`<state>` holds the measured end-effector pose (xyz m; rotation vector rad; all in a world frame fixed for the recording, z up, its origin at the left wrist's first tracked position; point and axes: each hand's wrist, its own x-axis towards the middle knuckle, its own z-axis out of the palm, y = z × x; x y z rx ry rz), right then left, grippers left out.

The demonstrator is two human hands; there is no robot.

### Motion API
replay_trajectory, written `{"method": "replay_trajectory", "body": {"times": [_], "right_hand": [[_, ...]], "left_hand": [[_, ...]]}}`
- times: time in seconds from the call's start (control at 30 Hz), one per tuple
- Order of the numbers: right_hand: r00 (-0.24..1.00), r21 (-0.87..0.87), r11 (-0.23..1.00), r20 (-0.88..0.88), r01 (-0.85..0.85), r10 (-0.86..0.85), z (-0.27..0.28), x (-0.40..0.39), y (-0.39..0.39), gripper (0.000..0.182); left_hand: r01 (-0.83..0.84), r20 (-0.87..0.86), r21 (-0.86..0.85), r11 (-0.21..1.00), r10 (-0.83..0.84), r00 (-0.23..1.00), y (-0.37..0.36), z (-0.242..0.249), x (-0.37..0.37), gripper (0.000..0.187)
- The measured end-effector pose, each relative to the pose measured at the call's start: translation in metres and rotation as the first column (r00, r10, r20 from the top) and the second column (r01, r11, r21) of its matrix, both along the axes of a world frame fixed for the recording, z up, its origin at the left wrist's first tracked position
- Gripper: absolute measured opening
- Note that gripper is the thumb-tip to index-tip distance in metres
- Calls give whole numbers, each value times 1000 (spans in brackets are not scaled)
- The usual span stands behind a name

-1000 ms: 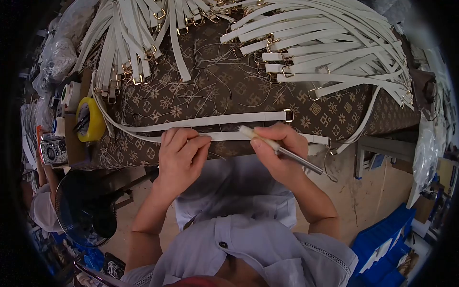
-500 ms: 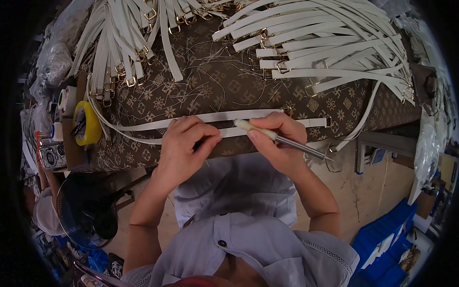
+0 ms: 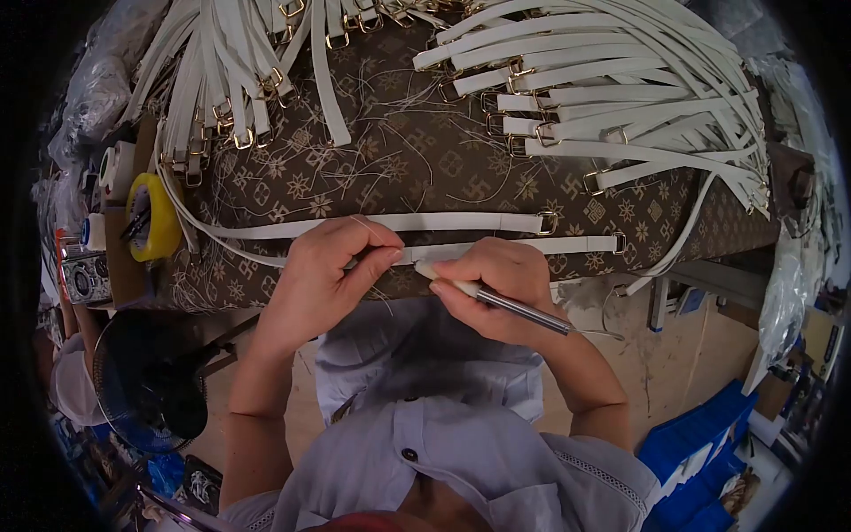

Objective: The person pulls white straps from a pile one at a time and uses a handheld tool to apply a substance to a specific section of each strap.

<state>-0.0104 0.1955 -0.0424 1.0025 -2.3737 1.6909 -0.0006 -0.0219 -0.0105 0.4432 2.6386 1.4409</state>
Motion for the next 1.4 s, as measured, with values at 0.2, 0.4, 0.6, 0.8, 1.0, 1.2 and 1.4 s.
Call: {"method": "replay_trajectory", "body": {"times": [0.2, 0.4, 0.6, 0.8, 1.0, 1.2, 1.4], "right_hand": [[998, 27, 999, -49, -24, 26, 0, -2, -1, 23], [997, 37, 999, -67, -34, 36, 1, -3, -1, 24], [998, 56, 998, -60, -30, 33, 4, -3, -1, 24], [998, 59, 998, -63, -23, 26, 3, -2, -1, 24], [998, 59, 998, -65, -15, 19, 2, -2, -1, 24], [997, 68, 998, -72, -13, 18, 1, -2, -1, 24], [997, 80, 997, -79, -13, 19, 2, -1, -1, 24]], "left_hand": [[4, -20, -4, 1000, -4, 1000, 0, -3, 0, 10], [17, -97, -27, 999, -19, 995, 2, -5, -1, 10], [21, -120, -60, 998, -28, 992, 2, -3, -1, 11], [25, -93, -30, 999, -27, 995, 2, -4, -1, 11], [22, -120, -37, 999, -27, 992, 2, -6, -1, 11], [22, -130, -28, 999, -25, 991, 2, -7, 0, 11], [25, -131, -30, 999, -29, 991, 2, -6, -1, 11]]}}
